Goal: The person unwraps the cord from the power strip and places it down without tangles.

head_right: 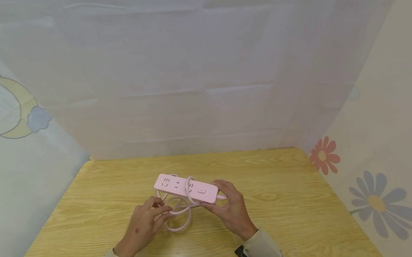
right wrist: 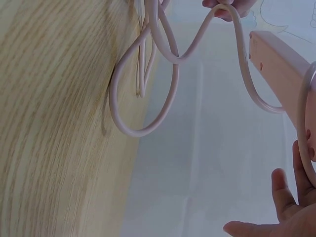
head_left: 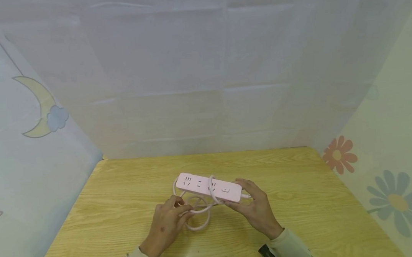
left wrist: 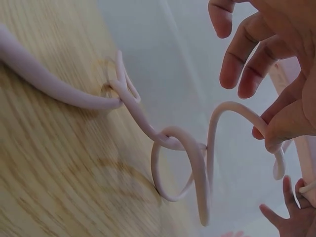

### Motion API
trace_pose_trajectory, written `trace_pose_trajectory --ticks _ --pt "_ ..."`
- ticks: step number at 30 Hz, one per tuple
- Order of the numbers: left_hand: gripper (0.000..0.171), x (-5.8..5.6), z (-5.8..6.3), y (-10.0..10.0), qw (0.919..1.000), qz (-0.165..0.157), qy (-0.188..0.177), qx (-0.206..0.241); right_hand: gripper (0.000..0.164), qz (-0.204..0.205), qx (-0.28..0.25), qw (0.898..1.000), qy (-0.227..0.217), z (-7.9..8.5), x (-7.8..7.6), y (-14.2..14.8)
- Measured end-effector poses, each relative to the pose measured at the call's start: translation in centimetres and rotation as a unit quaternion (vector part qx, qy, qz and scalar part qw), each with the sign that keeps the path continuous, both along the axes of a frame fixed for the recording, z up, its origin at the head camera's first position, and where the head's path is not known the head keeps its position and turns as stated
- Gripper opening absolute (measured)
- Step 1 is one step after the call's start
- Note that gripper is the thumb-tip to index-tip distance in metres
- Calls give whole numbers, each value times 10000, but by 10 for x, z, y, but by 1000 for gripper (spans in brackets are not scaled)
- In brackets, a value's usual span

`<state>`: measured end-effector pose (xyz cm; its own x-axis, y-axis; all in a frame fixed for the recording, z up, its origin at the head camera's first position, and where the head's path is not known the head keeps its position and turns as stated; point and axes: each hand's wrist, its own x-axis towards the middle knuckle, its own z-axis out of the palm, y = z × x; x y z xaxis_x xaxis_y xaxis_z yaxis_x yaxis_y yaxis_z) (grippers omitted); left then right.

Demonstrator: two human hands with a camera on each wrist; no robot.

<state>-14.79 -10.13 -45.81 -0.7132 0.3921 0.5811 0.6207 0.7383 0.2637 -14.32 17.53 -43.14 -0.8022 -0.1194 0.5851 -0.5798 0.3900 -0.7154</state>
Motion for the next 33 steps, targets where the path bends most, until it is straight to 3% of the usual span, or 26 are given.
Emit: trace_pose_trajectory --ticks 9,20,33 --pt "15 -6 -2 -6 9999 111 -125 -18 56 73 -9 10000 7 0 0 1" --pt "10 -9 3 -9 9948 621 -792 139 56 -33 63 10000 -60 0 0 4" --pt "11 -13 4 -9 9882 1149 -964 320 56 130 -77 9998 -129 -1 2 4"
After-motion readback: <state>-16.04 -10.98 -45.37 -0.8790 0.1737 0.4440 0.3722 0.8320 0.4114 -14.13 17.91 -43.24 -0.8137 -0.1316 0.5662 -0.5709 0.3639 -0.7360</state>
